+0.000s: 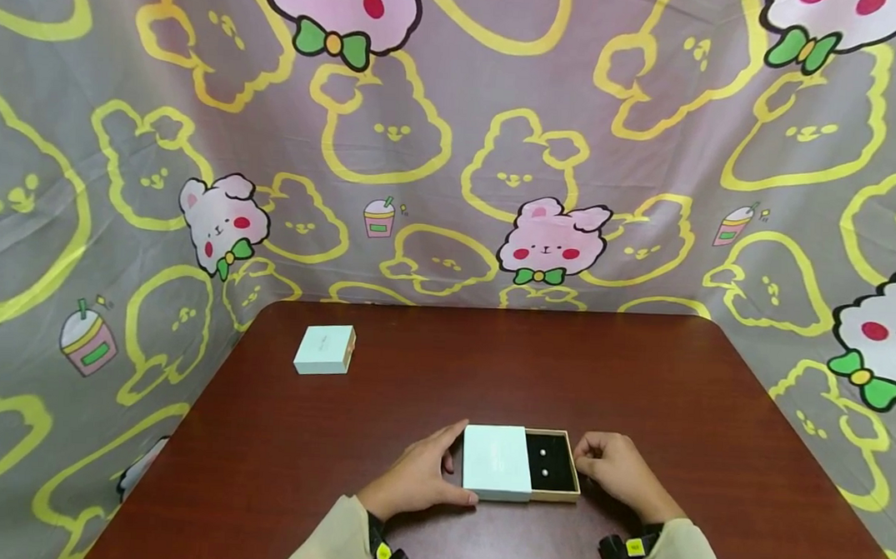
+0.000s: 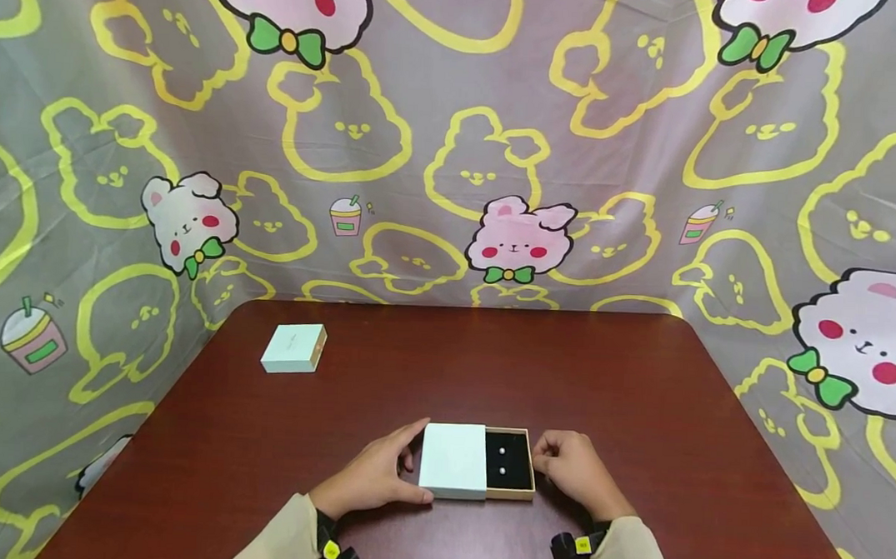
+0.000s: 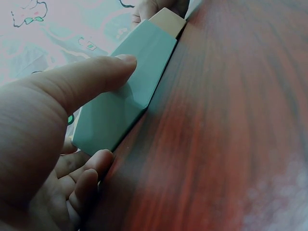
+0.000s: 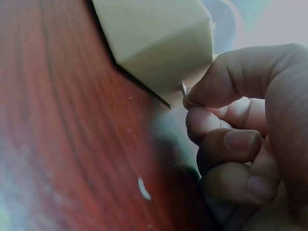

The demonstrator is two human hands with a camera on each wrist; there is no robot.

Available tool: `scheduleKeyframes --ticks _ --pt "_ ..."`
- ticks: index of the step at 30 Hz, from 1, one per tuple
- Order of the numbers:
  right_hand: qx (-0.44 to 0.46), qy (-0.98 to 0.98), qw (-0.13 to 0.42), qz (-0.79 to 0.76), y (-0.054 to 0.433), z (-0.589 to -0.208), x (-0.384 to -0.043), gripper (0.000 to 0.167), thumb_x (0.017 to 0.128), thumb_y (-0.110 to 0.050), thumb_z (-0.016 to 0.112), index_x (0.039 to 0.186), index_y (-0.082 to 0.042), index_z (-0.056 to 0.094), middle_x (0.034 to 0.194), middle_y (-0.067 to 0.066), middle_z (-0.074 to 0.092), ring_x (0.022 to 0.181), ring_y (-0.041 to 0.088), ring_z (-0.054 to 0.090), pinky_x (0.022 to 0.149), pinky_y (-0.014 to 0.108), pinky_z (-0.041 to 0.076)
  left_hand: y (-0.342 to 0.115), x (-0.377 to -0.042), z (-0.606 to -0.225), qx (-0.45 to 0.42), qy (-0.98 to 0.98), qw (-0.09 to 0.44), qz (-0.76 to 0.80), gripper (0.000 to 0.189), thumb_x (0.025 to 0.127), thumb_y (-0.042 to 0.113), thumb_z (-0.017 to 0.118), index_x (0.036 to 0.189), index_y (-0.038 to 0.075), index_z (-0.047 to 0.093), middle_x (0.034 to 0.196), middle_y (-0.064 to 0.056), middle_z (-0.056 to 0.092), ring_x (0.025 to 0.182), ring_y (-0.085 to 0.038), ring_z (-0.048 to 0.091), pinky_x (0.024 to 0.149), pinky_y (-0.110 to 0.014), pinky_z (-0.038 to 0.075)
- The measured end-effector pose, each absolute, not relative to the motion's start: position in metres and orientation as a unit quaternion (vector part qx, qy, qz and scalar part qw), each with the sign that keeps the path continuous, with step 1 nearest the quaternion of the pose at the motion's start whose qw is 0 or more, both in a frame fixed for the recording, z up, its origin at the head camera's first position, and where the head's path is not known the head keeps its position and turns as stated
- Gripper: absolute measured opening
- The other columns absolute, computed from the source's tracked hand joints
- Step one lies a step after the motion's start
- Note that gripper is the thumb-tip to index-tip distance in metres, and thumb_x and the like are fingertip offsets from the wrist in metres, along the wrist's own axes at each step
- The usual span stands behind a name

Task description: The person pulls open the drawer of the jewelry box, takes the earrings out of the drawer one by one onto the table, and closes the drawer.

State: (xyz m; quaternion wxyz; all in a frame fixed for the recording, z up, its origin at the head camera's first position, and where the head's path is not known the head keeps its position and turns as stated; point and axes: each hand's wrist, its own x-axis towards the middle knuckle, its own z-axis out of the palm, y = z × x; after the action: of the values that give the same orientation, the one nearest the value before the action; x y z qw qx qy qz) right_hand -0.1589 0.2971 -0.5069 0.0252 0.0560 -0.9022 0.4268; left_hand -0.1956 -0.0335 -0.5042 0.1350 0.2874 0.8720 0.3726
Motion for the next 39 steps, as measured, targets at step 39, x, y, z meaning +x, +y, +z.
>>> scheduleKeyframes --ticks 39 --pt "0.071 -0.879 0.02 0.471 0.3056 -0.5095 -0.1578 0.011 0.076 0.0 0.071 0.074 -0.01 0.068 0.063 -0.007 0.055 0.059 0.006 0.05 0.056 0.026 0.042 -0.0328 -0.1971 -0.5069 0.289 0.872 0.134 0.371 0.111 0.067 0.059 0.082 0.155 0.016 0.028 0.083 0.01 0.053 0.074 -0.005 0.049 0.075 -0.031 0.04"
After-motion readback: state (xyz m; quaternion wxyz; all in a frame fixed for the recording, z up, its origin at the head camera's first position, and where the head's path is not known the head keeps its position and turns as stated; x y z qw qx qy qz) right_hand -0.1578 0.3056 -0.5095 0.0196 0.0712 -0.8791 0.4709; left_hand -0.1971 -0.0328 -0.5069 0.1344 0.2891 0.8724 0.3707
